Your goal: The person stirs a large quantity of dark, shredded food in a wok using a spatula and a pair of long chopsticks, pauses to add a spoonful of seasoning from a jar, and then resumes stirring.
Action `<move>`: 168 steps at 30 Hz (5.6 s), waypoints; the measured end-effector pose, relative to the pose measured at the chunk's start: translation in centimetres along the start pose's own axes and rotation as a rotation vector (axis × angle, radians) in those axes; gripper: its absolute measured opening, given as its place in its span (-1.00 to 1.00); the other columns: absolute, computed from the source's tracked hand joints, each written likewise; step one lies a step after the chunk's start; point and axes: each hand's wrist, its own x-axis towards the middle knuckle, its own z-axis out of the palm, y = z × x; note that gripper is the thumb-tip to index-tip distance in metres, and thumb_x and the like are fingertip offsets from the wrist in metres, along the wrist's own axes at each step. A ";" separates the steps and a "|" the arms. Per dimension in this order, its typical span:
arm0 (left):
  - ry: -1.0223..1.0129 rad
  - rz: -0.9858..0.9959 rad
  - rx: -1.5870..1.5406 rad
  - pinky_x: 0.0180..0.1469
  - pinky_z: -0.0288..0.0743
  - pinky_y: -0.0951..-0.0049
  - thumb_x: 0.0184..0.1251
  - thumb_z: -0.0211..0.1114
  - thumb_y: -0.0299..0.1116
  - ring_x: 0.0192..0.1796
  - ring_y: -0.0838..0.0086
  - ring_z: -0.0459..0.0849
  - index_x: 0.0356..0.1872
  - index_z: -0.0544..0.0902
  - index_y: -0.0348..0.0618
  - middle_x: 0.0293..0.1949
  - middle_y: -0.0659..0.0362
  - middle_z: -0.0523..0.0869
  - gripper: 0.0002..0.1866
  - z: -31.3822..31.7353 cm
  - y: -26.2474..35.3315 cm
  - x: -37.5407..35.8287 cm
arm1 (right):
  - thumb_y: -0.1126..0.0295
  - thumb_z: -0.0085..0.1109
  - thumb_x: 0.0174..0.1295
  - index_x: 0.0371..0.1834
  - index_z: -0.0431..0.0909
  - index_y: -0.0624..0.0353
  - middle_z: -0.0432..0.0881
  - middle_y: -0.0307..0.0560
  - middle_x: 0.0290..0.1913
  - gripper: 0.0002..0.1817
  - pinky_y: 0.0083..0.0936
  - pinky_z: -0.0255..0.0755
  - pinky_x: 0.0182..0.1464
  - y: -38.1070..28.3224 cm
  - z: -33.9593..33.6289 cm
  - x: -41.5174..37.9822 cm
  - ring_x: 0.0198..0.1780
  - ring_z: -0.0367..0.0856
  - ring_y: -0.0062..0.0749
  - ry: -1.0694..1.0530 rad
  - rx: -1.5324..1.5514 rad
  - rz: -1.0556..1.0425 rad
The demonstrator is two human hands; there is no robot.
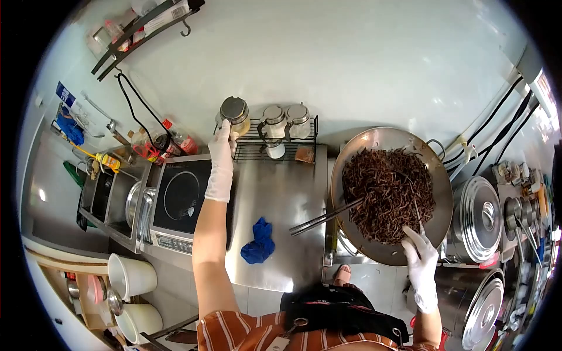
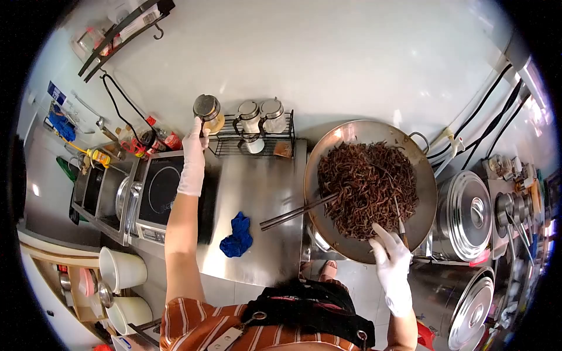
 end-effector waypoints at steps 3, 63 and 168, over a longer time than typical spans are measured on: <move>0.028 -0.105 -0.001 -0.69 0.13 0.67 0.29 0.24 0.18 -0.74 0.70 0.34 -0.55 0.55 -0.08 -0.66 0.30 0.56 -0.49 0.9 -2.6 3.9 | 0.52 0.20 0.21 0.01 0.61 0.25 0.58 -0.02 -0.42 -0.72 -0.47 0.44 -0.27 2.3 -2.0 -3.5 -0.40 0.56 -0.27 0.060 -0.089 0.098; -1.164 0.772 1.565 -0.28 0.52 0.08 0.30 0.15 -0.33 -0.32 0.08 0.69 -0.19 0.67 -0.01 -0.44 0.00 0.69 -0.84 11.3 4.1 -15.3 | 0.46 -0.11 0.35 0.28 0.39 0.13 0.57 -0.10 -0.45 -0.58 -0.47 0.38 -0.59 25.9 -10.1 6.8 -0.55 0.53 -0.39 -0.965 -0.369 0.519; -0.824 0.394 0.760 -0.37 0.44 0.21 0.30 0.24 -0.33 -0.48 0.14 0.57 0.15 0.62 0.20 -0.54 0.03 0.56 -0.62 7.7 -5.8 -26.6 | 0.39 0.11 0.34 0.07 0.45 0.31 0.43 -0.24 -0.59 -0.70 -0.65 0.04 -0.80 10.1 -3.2 -1.0 -0.83 0.18 -0.65 -0.289 0.744 0.915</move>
